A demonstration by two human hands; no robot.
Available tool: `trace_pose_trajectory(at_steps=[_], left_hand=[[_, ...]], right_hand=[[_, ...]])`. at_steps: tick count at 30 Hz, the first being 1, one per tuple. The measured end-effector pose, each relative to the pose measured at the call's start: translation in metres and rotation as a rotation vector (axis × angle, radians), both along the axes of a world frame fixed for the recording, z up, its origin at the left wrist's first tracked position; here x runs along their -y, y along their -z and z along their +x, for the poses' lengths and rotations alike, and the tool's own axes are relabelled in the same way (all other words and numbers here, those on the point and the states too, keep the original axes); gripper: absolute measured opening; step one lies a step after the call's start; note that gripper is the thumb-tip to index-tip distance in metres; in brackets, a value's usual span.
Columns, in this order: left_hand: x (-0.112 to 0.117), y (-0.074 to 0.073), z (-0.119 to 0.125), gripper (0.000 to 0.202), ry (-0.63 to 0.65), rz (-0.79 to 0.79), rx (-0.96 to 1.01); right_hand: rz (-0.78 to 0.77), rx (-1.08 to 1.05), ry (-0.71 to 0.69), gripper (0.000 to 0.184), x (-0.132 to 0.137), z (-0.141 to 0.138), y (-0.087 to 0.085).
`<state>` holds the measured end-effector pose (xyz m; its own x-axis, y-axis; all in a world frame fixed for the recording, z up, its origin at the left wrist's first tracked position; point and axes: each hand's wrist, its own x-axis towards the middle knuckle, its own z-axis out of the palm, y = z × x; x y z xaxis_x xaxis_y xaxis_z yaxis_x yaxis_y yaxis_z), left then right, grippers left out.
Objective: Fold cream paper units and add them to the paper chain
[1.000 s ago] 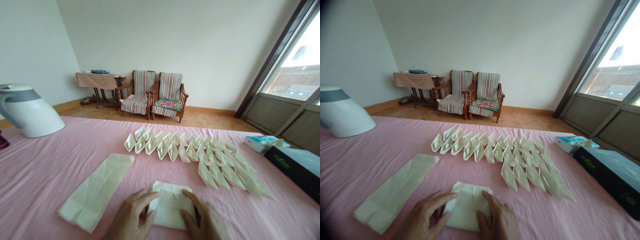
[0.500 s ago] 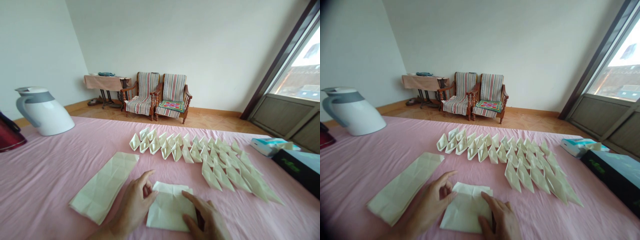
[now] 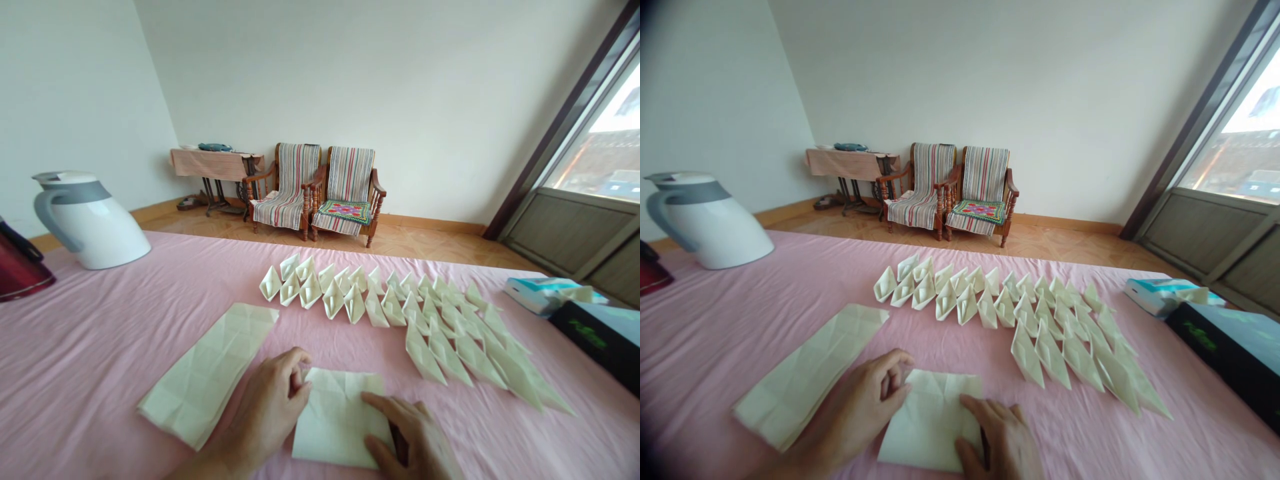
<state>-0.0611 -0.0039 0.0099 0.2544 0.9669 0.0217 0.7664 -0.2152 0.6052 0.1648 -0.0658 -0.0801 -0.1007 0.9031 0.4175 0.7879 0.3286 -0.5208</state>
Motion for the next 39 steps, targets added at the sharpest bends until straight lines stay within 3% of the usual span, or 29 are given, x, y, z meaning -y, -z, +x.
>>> trace_pose_trajectory(at_steps=[4,9,15,21,25,30,39], left_hand=[[0.000,-0.003,-0.002,0.008,0.024,0.020,0.021],[-0.001,0.006,-0.005,0.007,0.079,0.064,0.040],[-0.002,0.015,-0.004,0.008,0.070,0.071,0.076],[-0.003,0.012,-0.002,0.014,0.045,0.053,0.020],[-0.003,0.010,-0.002,0.016,0.054,0.049,-0.014],[-0.002,0.007,-0.003,0.016,0.047,0.031,-0.069],[-0.001,0.002,-0.003,0.014,0.018,0.022,-0.053]], right_hand=[[0.013,-0.034,-0.047,0.046,0.000,0.005,0.007],[-0.001,-0.043,-0.097,0.058,0.001,0.007,0.010],[-0.022,-0.025,-0.141,0.055,0.002,0.005,0.006],[0.010,0.016,0.061,0.037,0.004,0.000,0.004],[0.002,0.077,0.082,0.029,0.003,-0.003,-0.002],[-0.016,0.121,0.112,0.032,0.002,-0.005,-0.007],[0.036,0.104,0.009,0.032,0.000,0.000,-0.003]])
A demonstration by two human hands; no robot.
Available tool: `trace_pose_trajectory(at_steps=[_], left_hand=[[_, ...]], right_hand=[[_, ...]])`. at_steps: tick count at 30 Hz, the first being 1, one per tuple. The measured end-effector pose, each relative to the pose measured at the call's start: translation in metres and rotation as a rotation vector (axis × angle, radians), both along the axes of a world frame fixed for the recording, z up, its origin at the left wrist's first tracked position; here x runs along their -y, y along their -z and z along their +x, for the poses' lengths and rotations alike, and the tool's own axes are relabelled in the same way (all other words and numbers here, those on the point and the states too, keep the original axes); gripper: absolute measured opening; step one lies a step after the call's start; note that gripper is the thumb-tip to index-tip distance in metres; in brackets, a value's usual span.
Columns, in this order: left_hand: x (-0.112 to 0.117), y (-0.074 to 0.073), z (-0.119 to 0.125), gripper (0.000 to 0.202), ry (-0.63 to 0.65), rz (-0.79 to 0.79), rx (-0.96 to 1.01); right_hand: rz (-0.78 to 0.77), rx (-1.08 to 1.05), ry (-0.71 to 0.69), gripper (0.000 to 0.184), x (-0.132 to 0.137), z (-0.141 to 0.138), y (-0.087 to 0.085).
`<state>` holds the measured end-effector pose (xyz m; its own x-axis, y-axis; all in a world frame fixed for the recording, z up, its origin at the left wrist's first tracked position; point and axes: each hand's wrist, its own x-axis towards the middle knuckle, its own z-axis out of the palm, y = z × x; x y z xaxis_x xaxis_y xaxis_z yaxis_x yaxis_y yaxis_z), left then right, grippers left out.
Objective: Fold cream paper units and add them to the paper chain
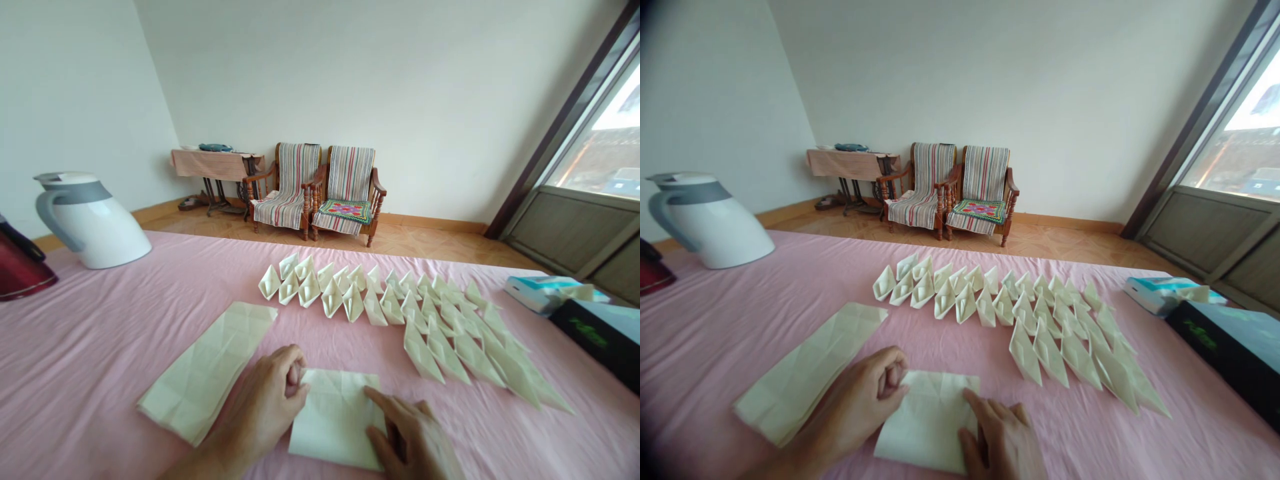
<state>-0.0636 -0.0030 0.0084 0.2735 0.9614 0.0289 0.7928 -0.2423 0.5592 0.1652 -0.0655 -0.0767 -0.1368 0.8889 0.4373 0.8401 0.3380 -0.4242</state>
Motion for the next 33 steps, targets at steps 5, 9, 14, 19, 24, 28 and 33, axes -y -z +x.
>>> trace_pose_trajectory(at_steps=[5,9,14,19,24,28,33], left_hand=[[-0.001,-0.004,0.002,0.023,-0.016,0.004,-0.041],[0.000,-0.004,0.003,0.019,-0.003,0.036,-0.073],[-0.001,-0.003,0.002,0.019,0.009,0.068,-0.098],[-0.001,-0.003,0.001,0.022,0.038,0.091,-0.069],[-0.001,0.001,-0.002,0.025,0.061,0.109,0.004],[-0.002,0.008,-0.007,0.020,0.056,0.131,0.014],[-0.005,0.012,-0.007,0.011,0.048,0.111,0.034]], right_hand=[[-0.011,-0.020,-0.007,0.032,0.000,-0.002,0.001],[-0.026,-0.025,-0.015,0.033,0.000,-0.001,0.000],[-0.037,-0.034,-0.020,0.034,0.000,-0.001,0.000],[-0.035,-0.028,-0.025,0.033,0.000,-0.001,0.000],[-0.018,-0.034,-0.027,0.033,-0.001,0.000,0.002],[0.002,-0.037,-0.030,0.032,-0.001,0.000,0.006],[0.033,-0.036,-0.034,0.032,-0.001,0.001,0.009]])
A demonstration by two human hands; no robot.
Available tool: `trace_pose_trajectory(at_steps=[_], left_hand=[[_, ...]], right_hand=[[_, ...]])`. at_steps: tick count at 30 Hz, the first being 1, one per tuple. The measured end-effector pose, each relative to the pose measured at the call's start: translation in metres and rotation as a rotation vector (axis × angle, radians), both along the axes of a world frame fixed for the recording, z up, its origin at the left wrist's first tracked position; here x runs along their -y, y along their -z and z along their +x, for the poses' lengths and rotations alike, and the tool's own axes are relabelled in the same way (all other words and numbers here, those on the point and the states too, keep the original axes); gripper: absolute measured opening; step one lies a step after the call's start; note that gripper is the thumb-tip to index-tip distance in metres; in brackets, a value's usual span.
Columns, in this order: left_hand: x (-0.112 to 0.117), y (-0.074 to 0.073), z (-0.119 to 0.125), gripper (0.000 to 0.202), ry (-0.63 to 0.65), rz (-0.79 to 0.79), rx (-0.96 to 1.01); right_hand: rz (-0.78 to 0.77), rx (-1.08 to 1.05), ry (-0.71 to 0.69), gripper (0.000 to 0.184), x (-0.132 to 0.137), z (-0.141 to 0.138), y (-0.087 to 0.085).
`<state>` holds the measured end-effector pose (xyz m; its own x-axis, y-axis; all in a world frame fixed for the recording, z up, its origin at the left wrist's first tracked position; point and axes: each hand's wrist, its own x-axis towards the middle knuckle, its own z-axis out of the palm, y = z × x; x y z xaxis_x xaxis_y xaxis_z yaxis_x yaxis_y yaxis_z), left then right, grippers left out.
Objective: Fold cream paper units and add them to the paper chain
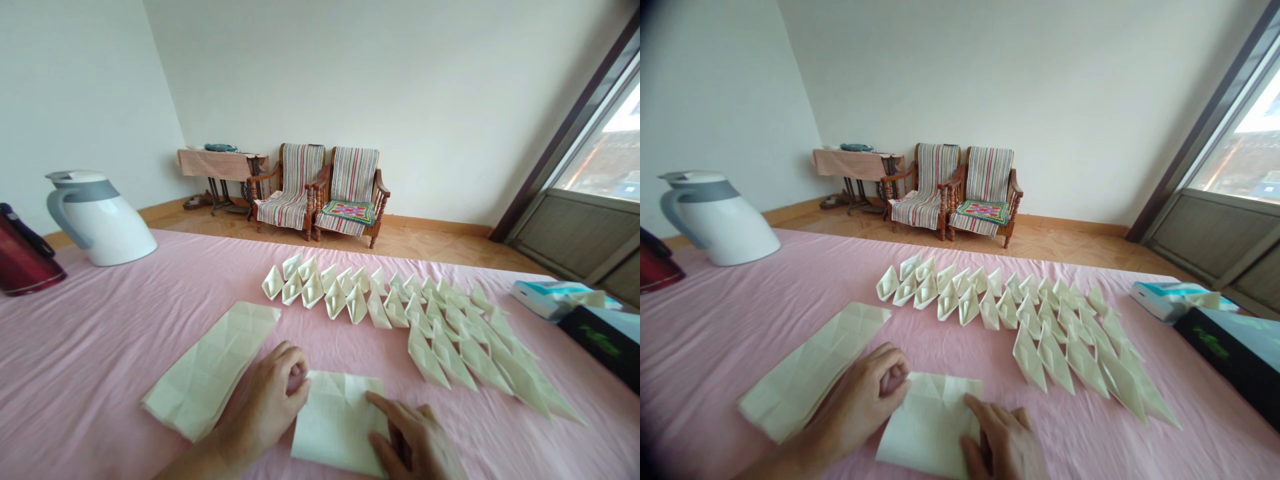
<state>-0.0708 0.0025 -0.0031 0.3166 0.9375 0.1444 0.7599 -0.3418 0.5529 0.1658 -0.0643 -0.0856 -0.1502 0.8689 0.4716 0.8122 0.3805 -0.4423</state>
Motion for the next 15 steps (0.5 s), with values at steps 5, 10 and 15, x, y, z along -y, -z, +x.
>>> trace_pose_trajectory(at_steps=[5,10,15], left_hand=[[-0.0017,-0.0033,0.0024,0.010,-0.023,-0.032,-0.005],[-0.0004,-0.0034,0.0020,0.014,-0.024,-0.027,-0.003],[-0.0006,-0.0013,0.0006,0.016,-0.029,-0.019,-0.014]], right_hand=[[0.004,0.001,0.007,0.030,0.0005,-0.0006,0.0004],[0.015,-0.001,0.010,0.029,0.0010,-0.0004,0.0012],[0.020,0.001,0.006,0.028,0.0011,0.0003,0.0030]])
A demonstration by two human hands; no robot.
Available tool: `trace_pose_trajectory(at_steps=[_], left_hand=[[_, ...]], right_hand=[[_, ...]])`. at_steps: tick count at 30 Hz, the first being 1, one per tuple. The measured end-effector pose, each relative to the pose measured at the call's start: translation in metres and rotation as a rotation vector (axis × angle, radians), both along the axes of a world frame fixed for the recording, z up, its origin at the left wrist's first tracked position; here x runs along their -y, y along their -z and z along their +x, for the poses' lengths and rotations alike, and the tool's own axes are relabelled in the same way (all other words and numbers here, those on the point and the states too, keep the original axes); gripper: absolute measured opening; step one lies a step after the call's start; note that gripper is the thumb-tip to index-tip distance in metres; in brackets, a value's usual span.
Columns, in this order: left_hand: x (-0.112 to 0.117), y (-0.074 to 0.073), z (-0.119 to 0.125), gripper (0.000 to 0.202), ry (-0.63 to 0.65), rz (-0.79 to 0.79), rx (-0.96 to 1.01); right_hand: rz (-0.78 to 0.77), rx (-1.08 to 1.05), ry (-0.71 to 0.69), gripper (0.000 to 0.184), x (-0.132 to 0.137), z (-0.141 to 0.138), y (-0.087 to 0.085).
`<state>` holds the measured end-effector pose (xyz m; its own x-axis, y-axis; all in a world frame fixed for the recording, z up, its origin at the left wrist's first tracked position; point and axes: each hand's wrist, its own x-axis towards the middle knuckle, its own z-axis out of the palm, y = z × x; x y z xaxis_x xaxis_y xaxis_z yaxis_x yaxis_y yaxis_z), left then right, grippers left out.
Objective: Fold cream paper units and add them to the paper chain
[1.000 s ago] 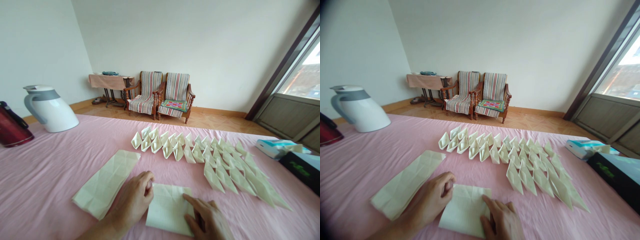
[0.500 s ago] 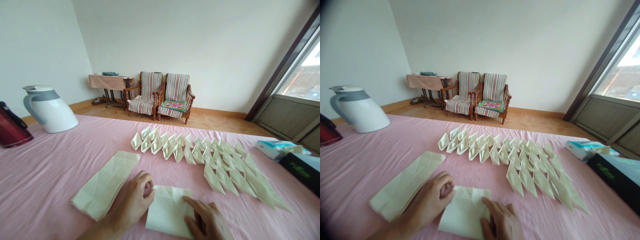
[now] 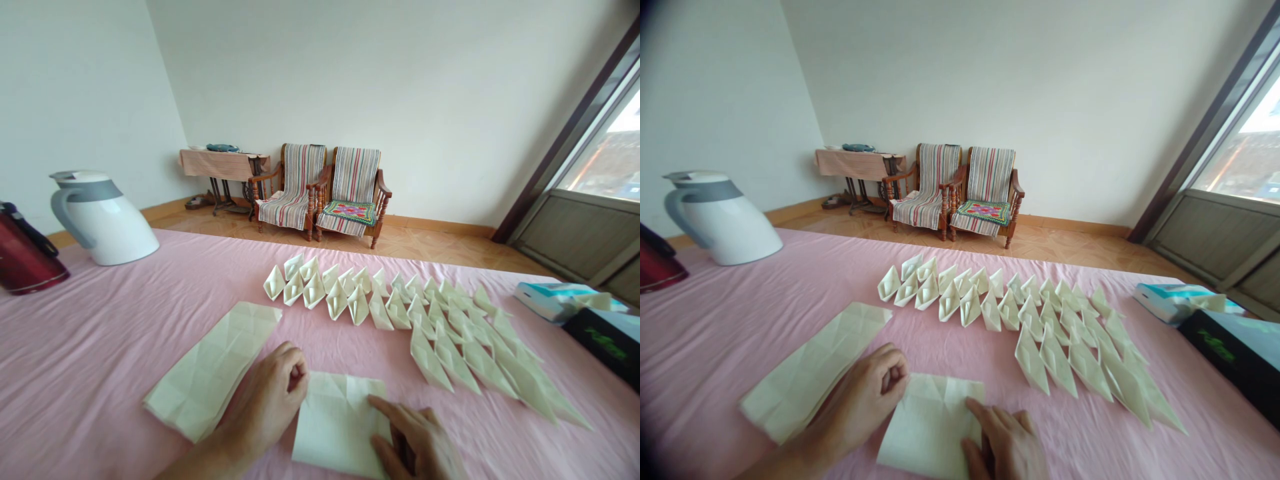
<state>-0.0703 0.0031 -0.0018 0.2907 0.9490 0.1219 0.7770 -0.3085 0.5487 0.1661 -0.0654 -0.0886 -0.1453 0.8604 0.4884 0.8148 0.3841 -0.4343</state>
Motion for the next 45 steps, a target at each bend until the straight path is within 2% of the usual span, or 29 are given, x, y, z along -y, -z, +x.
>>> trace_pose_trajectory(at_steps=[29,33,40,45], left_hand=[[-0.002,-0.004,0.004,0.017,-0.035,0.004,-0.082],[-0.002,-0.003,0.004,0.018,-0.017,0.016,-0.095],[-0.002,-0.005,0.007,0.021,0.013,0.040,-0.047],[-0.004,0.004,0.008,0.026,0.153,0.131,0.025]], right_hand=[[0.015,0.012,0.003,0.025,0.000,-0.003,0.001],[0.018,0.057,0.005,0.027,0.000,-0.003,-0.003],[0.025,0.201,-0.065,0.034,-0.001,0.002,-0.022],[0.033,0.228,-0.052,0.034,0.000,0.001,-0.024]])
